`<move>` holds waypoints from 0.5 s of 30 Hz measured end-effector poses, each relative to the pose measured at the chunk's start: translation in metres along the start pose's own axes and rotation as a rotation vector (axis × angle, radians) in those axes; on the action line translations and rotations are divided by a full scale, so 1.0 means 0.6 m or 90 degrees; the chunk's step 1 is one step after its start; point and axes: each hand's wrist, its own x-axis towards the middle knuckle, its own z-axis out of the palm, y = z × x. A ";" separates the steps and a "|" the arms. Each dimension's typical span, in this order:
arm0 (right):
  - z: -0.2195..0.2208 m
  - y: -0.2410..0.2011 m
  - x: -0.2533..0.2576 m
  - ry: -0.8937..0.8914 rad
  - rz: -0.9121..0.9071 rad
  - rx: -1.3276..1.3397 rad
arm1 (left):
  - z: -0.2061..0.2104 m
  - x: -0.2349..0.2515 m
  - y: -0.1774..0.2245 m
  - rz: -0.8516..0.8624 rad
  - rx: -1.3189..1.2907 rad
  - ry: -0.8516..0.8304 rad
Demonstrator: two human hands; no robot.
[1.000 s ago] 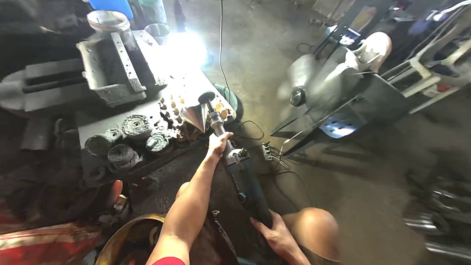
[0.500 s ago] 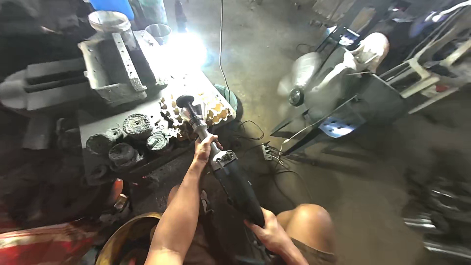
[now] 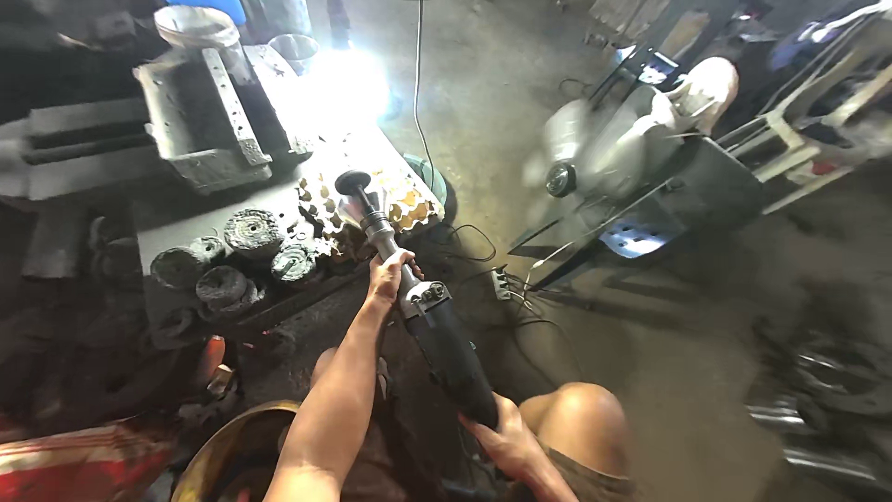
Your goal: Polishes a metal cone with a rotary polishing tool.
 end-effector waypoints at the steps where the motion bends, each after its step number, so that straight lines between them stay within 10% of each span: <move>1: 0.000 -0.002 -0.001 0.008 0.015 0.014 | 0.010 0.003 0.000 -0.002 0.012 -0.002; 15: -0.025 0.016 0.002 0.002 0.053 0.126 | 0.078 0.025 -0.008 -0.027 0.089 0.031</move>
